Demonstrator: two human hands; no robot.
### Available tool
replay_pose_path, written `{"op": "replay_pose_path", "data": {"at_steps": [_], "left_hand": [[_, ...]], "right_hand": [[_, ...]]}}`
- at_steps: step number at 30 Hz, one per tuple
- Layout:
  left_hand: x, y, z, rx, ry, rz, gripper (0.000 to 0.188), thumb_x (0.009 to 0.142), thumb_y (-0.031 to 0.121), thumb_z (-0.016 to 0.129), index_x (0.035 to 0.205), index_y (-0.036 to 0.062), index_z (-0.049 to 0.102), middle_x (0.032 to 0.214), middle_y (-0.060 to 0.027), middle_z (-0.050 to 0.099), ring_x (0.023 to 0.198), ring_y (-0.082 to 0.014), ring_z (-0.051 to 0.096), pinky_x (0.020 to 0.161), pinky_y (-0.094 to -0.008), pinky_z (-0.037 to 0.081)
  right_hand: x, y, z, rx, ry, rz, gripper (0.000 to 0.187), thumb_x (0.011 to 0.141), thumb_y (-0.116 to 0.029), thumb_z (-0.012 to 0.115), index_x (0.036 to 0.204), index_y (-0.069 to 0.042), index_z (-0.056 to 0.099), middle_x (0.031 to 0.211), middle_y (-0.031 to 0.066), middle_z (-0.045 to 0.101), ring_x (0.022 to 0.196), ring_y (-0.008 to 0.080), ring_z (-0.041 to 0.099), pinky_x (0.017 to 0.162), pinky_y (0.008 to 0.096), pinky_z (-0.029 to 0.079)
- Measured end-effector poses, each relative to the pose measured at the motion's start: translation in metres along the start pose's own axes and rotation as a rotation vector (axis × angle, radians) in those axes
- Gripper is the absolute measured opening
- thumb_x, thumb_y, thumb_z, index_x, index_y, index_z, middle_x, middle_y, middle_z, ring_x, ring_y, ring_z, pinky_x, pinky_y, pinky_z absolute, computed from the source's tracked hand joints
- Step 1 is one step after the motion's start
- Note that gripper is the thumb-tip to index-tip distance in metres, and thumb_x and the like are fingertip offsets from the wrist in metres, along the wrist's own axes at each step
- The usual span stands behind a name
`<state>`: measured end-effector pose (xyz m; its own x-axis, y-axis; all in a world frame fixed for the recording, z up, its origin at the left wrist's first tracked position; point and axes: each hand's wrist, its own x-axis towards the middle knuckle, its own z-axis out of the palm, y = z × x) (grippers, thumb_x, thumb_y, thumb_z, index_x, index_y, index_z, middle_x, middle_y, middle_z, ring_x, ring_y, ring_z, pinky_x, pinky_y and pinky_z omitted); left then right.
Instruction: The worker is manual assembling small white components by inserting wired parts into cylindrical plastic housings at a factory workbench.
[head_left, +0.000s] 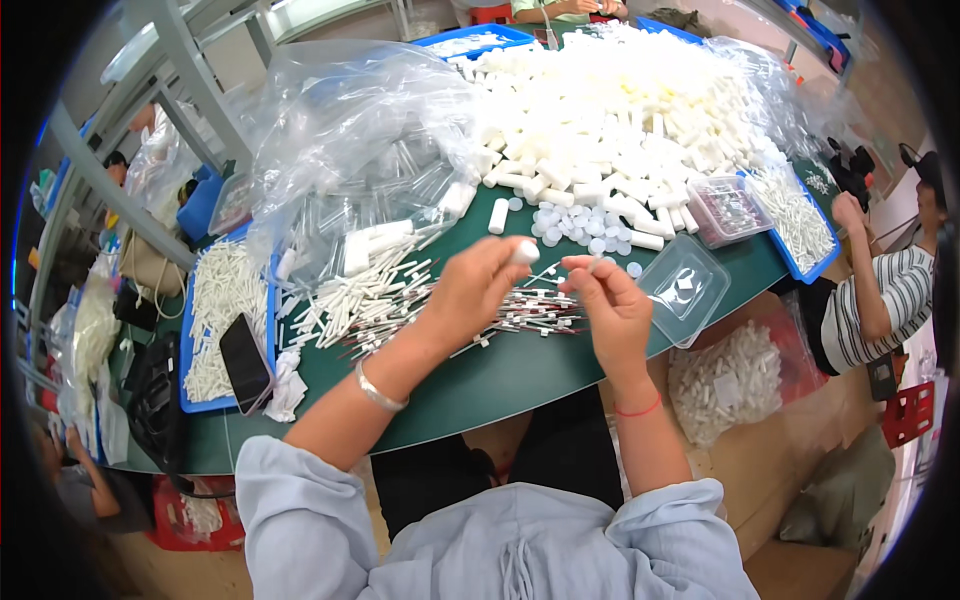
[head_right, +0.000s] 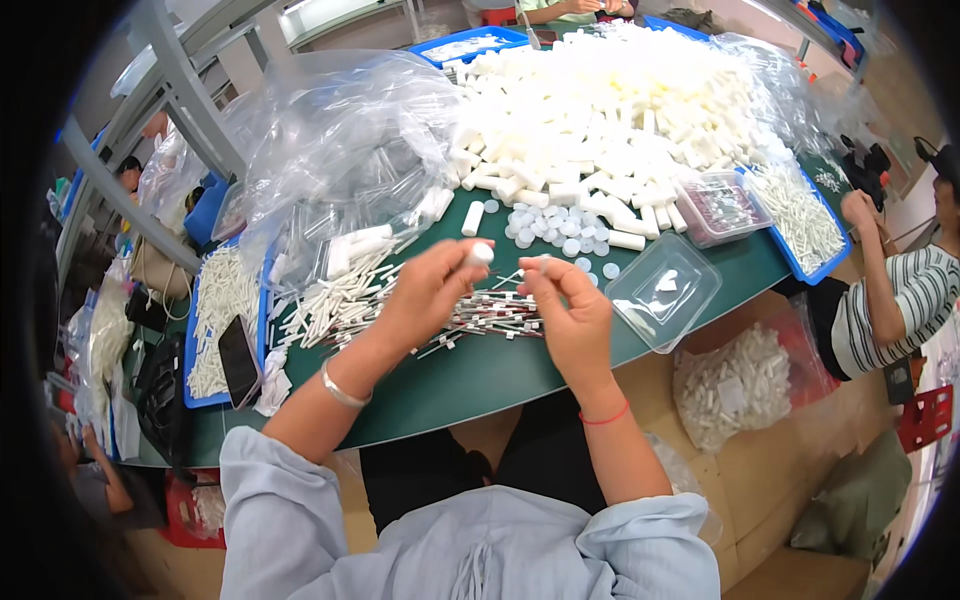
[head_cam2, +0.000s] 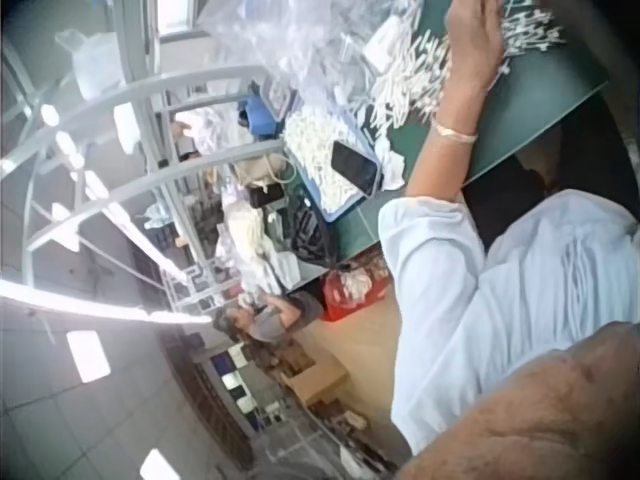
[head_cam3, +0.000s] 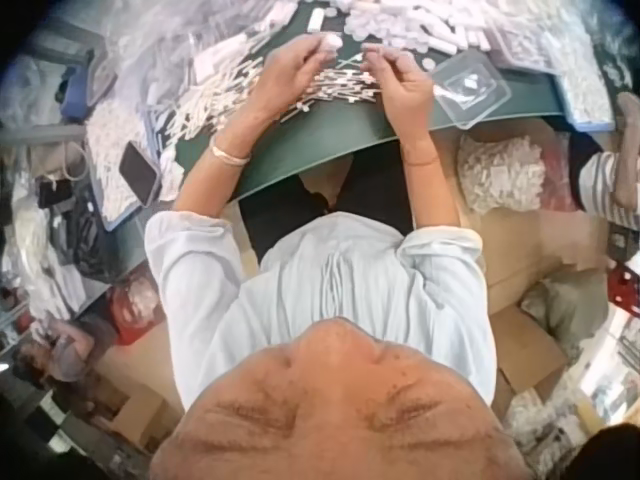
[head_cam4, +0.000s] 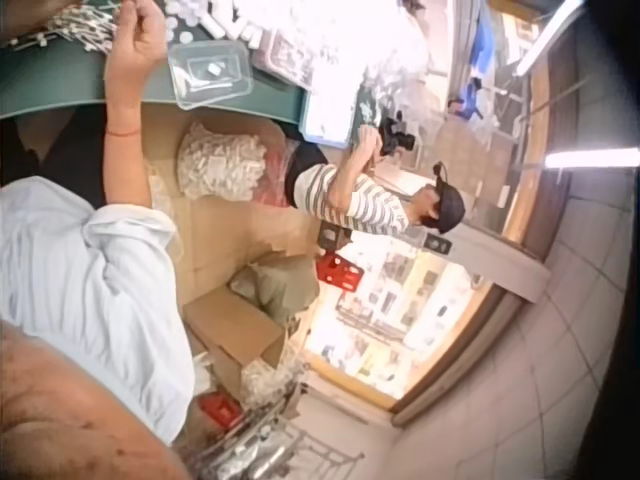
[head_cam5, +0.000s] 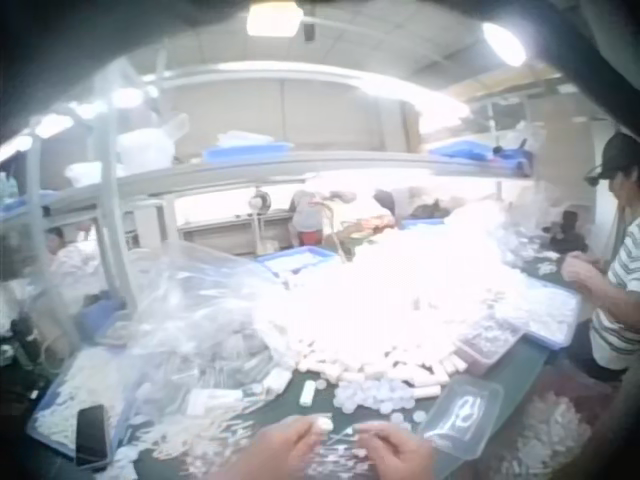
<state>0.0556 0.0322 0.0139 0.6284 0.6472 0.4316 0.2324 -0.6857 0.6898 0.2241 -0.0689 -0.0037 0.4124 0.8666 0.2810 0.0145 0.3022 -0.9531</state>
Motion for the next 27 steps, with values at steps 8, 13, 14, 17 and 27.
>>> {"op": "replay_pose_path", "data": {"at_steps": [8, 13, 14, 17, 27], "left_hand": [[-0.051, 0.026, 0.016, -0.390, -0.041, -0.188, 0.033, 0.102, 0.016, 0.048, 0.131, 0.0007, 0.053, 0.103, -0.0080, 0.067, 0.084, -0.0119, 0.061, 0.078, -0.0258, 0.051], [-0.059, 0.017, 0.008, -0.610, -0.102, -0.288, 0.035, 0.103, 0.019, 0.046, 0.131, 0.0005, 0.055, 0.098, -0.0027, 0.065, 0.079, -0.0076, 0.056, 0.074, -0.0221, 0.048], [-0.058, 0.014, 0.007, -0.573, -0.109, -0.281, 0.033, 0.102, 0.017, 0.050, 0.129, -0.0010, 0.057, 0.098, -0.0026, 0.067, 0.079, -0.0073, 0.057, 0.073, -0.0217, 0.049], [-0.055, 0.008, -0.002, -0.574, -0.090, -0.359, 0.032, 0.100, 0.015, 0.054, 0.126, -0.0017, 0.060, 0.097, -0.0037, 0.068, 0.077, -0.0075, 0.058, 0.073, -0.0215, 0.049], [-0.047, 0.016, -0.019, -0.460, -0.186, -0.476, 0.046, 0.094, 0.019, 0.062, 0.134, 0.0010, 0.050, 0.079, -0.0035, 0.068, 0.065, -0.0053, 0.056, 0.054, -0.0216, 0.043]], "right_hand": [[-0.022, -0.007, 0.024, -0.430, -0.098, -0.453, 0.014, 0.083, 0.002, 0.069, 0.096, -0.001, 0.067, 0.094, 0.0124, 0.067, 0.082, 0.0247, 0.065, 0.067, 0.0312, 0.053], [-0.027, -0.007, 0.019, -0.442, -0.187, -0.444, 0.013, 0.082, 0.001, 0.070, 0.095, -0.001, 0.069, 0.094, 0.0123, 0.067, 0.079, 0.0244, 0.065, 0.065, 0.0318, 0.053], [-0.026, -0.006, 0.016, -0.448, -0.215, -0.449, 0.013, 0.082, 0.001, 0.070, 0.095, -0.001, 0.069, 0.094, 0.0121, 0.067, 0.078, 0.0247, 0.064, 0.065, 0.0327, 0.052], [-0.016, -0.007, 0.004, -0.655, -0.240, -0.467, 0.014, 0.080, -0.001, 0.071, 0.094, -0.002, 0.070, 0.093, 0.0112, 0.067, 0.080, 0.0264, 0.064, 0.068, 0.0348, 0.052], [-0.009, -0.031, 0.024, -0.808, -0.577, -0.598, 0.032, 0.079, -0.001, 0.065, 0.111, -0.001, 0.063, 0.097, 0.0108, 0.066, 0.093, 0.0303, 0.061, 0.087, 0.0421, 0.045]]}}
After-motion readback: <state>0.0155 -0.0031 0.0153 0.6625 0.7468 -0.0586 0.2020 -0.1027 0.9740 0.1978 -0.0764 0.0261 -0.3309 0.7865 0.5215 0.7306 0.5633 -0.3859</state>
